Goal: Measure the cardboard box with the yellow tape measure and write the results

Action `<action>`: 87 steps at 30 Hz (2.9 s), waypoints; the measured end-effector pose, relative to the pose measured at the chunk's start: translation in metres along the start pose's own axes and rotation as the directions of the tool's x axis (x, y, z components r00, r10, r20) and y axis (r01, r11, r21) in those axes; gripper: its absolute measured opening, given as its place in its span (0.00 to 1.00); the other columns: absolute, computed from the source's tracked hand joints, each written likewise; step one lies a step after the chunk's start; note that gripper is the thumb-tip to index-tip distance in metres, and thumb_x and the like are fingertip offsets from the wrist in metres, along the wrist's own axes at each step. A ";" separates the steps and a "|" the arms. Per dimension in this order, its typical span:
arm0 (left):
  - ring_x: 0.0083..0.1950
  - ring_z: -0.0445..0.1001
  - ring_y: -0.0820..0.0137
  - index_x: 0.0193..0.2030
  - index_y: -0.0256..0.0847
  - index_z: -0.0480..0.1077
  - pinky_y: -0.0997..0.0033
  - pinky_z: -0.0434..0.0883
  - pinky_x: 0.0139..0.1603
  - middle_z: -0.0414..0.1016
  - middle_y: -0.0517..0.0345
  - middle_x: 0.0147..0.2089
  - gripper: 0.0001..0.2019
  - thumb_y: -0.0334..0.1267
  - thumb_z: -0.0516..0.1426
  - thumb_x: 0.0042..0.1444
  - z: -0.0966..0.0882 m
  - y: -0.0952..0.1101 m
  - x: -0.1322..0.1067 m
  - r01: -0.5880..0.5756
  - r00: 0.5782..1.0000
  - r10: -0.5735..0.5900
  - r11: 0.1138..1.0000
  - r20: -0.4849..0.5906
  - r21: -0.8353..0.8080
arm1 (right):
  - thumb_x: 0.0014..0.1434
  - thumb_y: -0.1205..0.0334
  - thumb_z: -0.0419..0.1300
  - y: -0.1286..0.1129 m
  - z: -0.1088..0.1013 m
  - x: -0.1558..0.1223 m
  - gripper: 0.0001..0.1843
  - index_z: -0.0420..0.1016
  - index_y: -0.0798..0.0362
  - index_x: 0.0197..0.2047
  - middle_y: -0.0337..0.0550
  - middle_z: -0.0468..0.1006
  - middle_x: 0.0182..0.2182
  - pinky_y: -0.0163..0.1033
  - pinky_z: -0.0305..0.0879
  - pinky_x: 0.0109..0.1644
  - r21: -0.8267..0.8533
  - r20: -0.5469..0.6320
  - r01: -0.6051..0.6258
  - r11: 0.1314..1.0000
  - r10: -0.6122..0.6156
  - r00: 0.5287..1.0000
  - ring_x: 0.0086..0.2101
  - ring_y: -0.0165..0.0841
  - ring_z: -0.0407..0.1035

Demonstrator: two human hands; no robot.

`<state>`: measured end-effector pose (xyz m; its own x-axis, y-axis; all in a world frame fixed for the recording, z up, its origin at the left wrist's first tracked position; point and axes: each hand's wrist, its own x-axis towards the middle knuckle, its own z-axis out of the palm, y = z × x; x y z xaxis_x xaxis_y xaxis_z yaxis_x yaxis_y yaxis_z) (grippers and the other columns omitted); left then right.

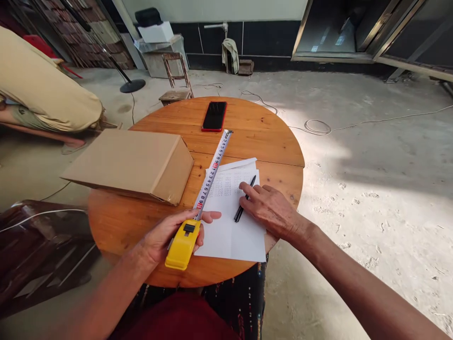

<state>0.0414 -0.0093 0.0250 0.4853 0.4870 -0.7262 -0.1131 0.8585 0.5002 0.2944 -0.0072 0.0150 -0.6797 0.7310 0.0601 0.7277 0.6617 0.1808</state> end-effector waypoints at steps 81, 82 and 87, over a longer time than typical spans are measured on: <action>0.26 0.74 0.69 0.44 0.33 0.76 0.76 0.63 0.25 0.79 0.44 0.31 0.18 0.45 0.53 0.57 0.007 0.015 0.024 -0.174 0.976 0.151 0.974 0.157 0.143 | 0.60 0.64 0.52 -0.048 0.020 0.026 0.06 0.67 0.51 0.32 0.35 0.66 0.24 0.35 0.56 0.29 0.860 -0.006 -0.396 0.322 0.781 0.625 0.25 0.27 0.59; 0.26 0.74 0.69 0.43 0.33 0.76 0.75 0.64 0.26 0.79 0.45 0.30 0.18 0.45 0.53 0.57 0.007 0.015 0.024 -0.176 0.976 0.153 0.974 0.157 0.143 | 0.60 0.64 0.52 -0.048 0.021 0.026 0.06 0.67 0.51 0.33 0.35 0.66 0.24 0.35 0.56 0.29 0.856 -0.004 -0.401 0.325 0.781 0.625 0.25 0.27 0.59; 0.25 0.73 0.70 0.44 0.32 0.76 0.76 0.63 0.24 0.78 0.48 0.27 0.18 0.44 0.53 0.56 0.007 0.014 0.024 -0.151 0.983 0.135 0.981 0.126 0.124 | 0.60 0.64 0.52 -0.048 0.022 0.025 0.06 0.67 0.51 0.32 0.35 0.66 0.24 0.35 0.57 0.30 0.859 -0.010 -0.394 0.328 0.779 0.626 0.25 0.28 0.59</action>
<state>0.0574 0.0134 0.0173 0.5711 0.5745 -0.5864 -0.0763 0.7484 0.6589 0.2440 -0.0172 -0.0137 0.1405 0.9720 0.1882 0.5857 0.0716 -0.8073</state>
